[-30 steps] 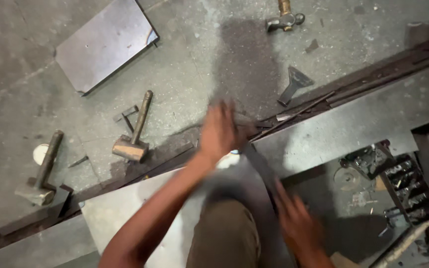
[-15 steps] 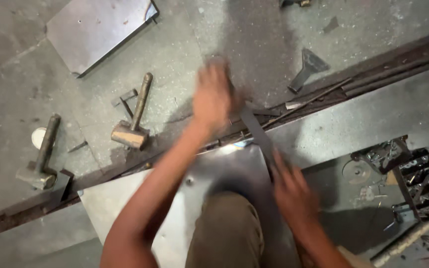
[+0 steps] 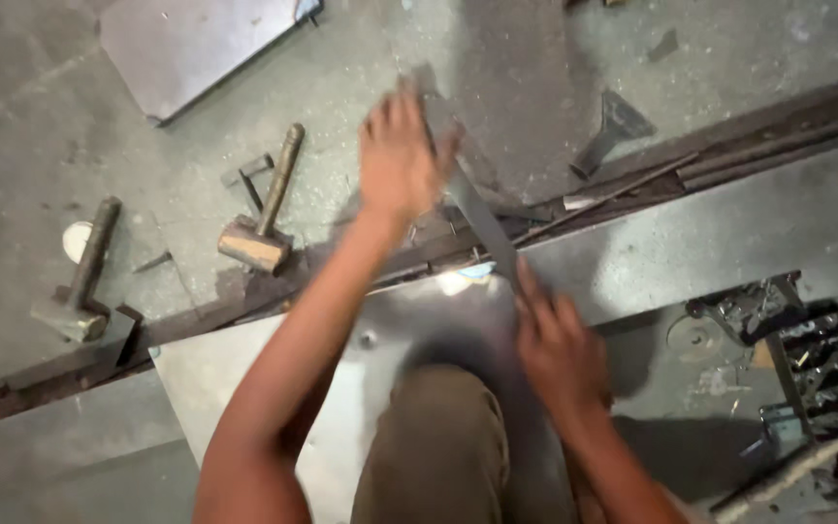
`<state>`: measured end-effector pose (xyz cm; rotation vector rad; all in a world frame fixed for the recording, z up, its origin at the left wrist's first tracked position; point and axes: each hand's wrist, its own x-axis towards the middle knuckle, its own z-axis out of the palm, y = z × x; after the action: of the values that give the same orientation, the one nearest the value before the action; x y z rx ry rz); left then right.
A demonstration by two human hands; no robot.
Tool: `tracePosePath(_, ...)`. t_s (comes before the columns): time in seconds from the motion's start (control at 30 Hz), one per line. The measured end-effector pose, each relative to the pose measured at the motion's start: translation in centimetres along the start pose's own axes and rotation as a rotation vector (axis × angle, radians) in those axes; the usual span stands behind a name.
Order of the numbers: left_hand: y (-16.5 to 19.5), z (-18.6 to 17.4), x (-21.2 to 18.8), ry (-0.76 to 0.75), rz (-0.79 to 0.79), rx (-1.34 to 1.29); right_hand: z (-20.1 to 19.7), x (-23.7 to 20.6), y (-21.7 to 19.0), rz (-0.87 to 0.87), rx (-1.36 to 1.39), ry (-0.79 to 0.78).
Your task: The person files the edges of a metal plate and uses a mallet to adjust the shape of the plate while working on the floor.
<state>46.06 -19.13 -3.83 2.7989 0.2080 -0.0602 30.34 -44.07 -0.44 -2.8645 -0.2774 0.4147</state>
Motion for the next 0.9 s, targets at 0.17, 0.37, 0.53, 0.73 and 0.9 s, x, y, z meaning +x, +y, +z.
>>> tracePosePath(0.17,5.1,1.8,-12.7,-0.406,0.153,-0.108,-2.2,-12.7,4.8,-0.248,-0.042,0.081)
tracePosePath(0.37,-1.5,-0.1,-0.8,-0.01,0.179,0.105,1.7,-1.1,2.1,-0.266,0.006,0.099)
tracePosePath(0.53,-0.6,0.0,-2.9,-0.09,-0.061,0.07,2.4,-3.1,1.7,-0.009,0.092,-0.049)
tracePosePath(0.73,4.2,1.6,-12.3,-0.438,0.144,-0.019,-4.1,-12.4,2.9,0.106,0.117,-0.123)
tracePosePath(0.9,-1.8,-0.7,0.7,-0.113,0.007,0.15,-2.0,2.7,-1.5,-0.168,0.016,0.015)
